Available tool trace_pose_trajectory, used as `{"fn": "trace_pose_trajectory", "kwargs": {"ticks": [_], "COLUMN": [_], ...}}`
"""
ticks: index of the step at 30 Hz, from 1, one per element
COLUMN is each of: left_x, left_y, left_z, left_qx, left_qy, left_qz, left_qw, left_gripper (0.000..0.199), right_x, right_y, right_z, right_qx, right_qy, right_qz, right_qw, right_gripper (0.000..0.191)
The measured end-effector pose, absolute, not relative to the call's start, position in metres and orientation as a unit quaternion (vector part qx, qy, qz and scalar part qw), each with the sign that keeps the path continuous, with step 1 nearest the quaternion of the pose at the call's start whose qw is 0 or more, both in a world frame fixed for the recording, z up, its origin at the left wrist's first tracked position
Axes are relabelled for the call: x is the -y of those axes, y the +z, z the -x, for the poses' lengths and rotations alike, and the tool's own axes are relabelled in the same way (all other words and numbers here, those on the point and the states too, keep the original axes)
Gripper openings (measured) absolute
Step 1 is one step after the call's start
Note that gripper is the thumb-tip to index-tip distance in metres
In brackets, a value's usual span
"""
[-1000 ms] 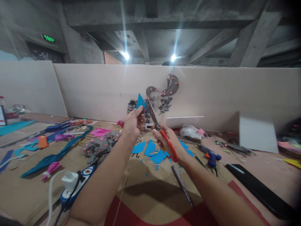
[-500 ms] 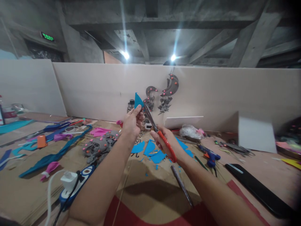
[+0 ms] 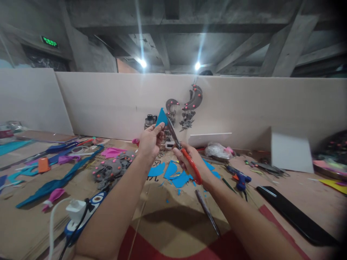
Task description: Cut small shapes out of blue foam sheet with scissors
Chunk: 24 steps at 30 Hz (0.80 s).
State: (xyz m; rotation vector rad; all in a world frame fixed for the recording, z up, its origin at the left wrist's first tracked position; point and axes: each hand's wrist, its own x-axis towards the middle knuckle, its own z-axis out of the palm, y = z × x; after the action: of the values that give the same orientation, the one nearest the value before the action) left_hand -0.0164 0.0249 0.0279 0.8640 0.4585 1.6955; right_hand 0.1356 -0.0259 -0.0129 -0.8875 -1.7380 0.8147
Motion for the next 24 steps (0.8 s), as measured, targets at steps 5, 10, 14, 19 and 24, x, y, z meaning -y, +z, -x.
{"fn": "trace_pose_trajectory", "kwargs": {"ticks": [5,10,14,19,24], "left_x": [-0.021,-0.016,-0.015,-0.016,-0.016], "left_y": [0.028,0.025,0.024,0.023,0.023], "left_z": [0.009,0.000,-0.003,-0.003,-0.004], "left_qx": [-0.182,-0.172,-0.166,-0.159,-0.155], "left_qy": [0.707,0.687,0.679,0.679,0.675], "left_qz": [-0.361,-0.377,-0.377,-0.374,-0.378], "left_qw": [0.580,0.597,0.607,0.612,0.614], "left_gripper": [0.018,0.018,0.016,0.014,0.015], "right_x": [0.025,0.024,0.025,0.025,0.025], "right_y": [-0.013,-0.013,-0.013,-0.013,-0.013], "right_z": [-0.136,-0.136,-0.135,-0.135,-0.136], "right_qx": [0.713,0.694,0.689,0.690,0.689], "right_qy": [0.354,0.374,0.386,0.379,0.377], "right_qz": [0.342,0.331,0.326,0.338,0.344], "right_qw": [0.499,0.518,0.520,0.516,0.515], "right_gripper": [0.035,0.043,0.044,0.045,0.045]}}
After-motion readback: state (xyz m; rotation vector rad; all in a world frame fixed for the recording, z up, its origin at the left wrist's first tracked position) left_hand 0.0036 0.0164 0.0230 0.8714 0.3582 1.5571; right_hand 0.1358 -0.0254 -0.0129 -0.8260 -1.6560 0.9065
